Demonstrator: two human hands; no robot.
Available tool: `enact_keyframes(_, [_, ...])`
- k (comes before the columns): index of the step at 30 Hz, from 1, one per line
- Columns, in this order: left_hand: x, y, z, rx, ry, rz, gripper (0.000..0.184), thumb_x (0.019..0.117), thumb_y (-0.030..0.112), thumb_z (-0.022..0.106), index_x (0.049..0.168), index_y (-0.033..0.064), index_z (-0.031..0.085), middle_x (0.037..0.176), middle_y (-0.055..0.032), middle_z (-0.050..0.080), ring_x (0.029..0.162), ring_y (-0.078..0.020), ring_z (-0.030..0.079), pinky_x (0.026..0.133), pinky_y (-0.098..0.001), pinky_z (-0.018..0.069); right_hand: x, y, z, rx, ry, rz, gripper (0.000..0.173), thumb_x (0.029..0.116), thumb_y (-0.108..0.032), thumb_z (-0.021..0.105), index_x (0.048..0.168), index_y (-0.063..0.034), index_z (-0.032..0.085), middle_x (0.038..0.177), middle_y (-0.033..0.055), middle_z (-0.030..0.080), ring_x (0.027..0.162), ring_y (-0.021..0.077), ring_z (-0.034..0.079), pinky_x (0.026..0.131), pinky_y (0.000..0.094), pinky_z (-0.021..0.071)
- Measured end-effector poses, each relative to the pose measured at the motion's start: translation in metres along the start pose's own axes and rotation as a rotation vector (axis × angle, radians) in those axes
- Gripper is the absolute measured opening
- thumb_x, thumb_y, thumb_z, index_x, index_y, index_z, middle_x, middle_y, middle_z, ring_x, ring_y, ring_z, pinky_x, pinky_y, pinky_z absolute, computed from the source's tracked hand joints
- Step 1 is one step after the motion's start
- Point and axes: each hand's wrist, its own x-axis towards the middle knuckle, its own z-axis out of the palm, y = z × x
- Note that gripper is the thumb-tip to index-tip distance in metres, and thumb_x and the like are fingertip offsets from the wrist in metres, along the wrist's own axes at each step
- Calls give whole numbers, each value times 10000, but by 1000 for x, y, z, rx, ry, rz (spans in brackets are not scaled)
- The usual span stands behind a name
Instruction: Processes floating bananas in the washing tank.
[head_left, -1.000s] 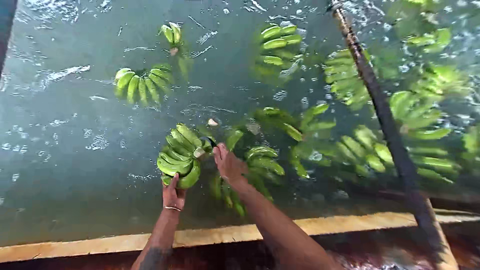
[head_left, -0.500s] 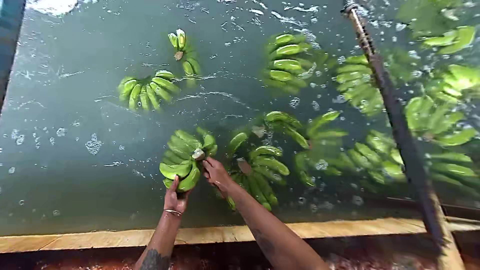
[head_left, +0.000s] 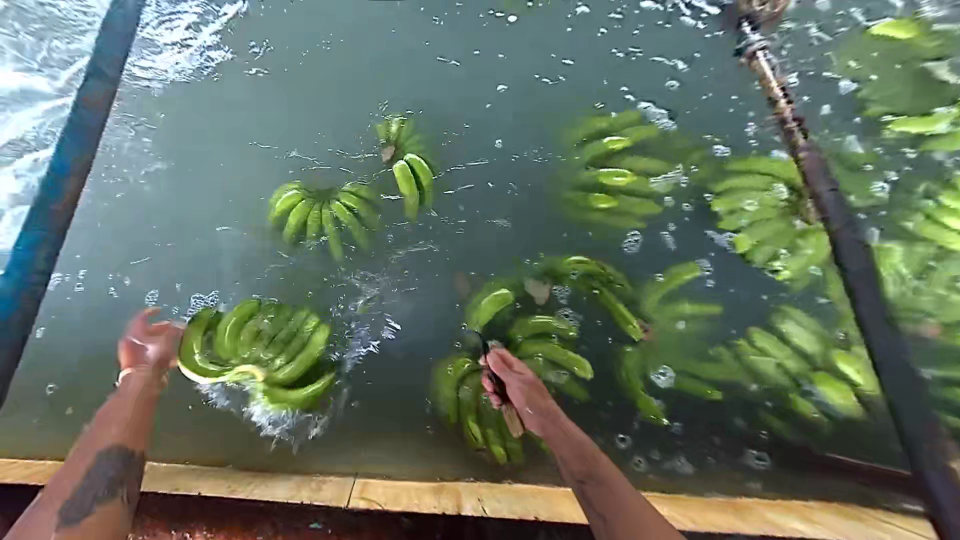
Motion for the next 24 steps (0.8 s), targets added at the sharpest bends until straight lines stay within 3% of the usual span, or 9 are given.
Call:
enact_keyframes(2, [22,49,-3,221,83,115,565,1027,118,575,1509,-85,360,1490,-378,411,1406,-512,396,1164,-637,293,12,11,23,-116,8,-62,354,1044,-213,581,1335,-30,496,763,19,574,523,80,516,481,251,481])
enact_keyframes(5, [30,126,81,333,-147,223,412,1097,237,461,1353,-69,564,1270,-341,618,1198,-507,599,1038,-664,438,48,26,61,-431,97,-89,763,891,-306,799,1528,-100,433,1101,203,676,775,270,651,705,469,565])
enact_keyframes(8, [33,166,184,385,-392,151,589,1101,434,395,1297,-81,605,1275,-341,610,1214,-492,589,1042,-670,430,74,33,75,-718,216,15,782,914,-250,762,1562,-37,379,1255,271,659,1137,418,659,1007,594,507])
enact_keyframes(14, [30,213,241,381,-444,-140,629,1077,295,477,1563,-40,261,1561,-276,391,1421,-422,434,1133,-582,374,79,63,31,-806,188,116,498,1037,-154,581,1480,51,483,1406,294,577,1327,399,562,1147,531,410])
enact_keyframes(16, [37,161,273,144,-178,20,582,1062,319,522,1472,-80,415,1425,-331,520,1315,-476,530,1088,-628,420,86,64,32,-466,261,105,490,1026,-248,634,1438,2,542,1284,210,663,1080,262,679,962,433,550])
enact_keyframes(17, [33,140,281,-7,-145,57,558,1072,312,520,1460,-78,428,1421,-317,524,1314,-441,535,1105,-585,424,88,57,43,-247,273,132,444,1036,-271,621,1403,-28,558,1119,147,701,803,180,658,711,356,565])
enact_keyframes(19, [2,98,283,-368,-161,-35,479,1081,274,517,1443,-34,461,1339,-247,597,1201,-313,613,1034,-474,501,87,44,75,206,179,247,368,1064,-361,550,1326,-103,578,828,45,675,492,72,485,431,240,414])
enact_keyframes(22, [-52,38,267,-656,-216,-174,329,1106,148,389,1329,-70,496,1043,-134,637,852,-152,625,787,-330,553,102,46,112,528,-7,424,489,1054,-600,391,927,-147,524,522,-44,427,384,45,399,369,203,370])
enact_keyframes(24, [-82,14,244,-783,-216,-241,422,1131,231,305,1379,-57,487,1132,-164,667,931,-190,659,832,-379,566,111,51,130,597,-17,420,528,1065,-601,350,899,-126,509,494,-42,427,376,48,437,369,202,408])
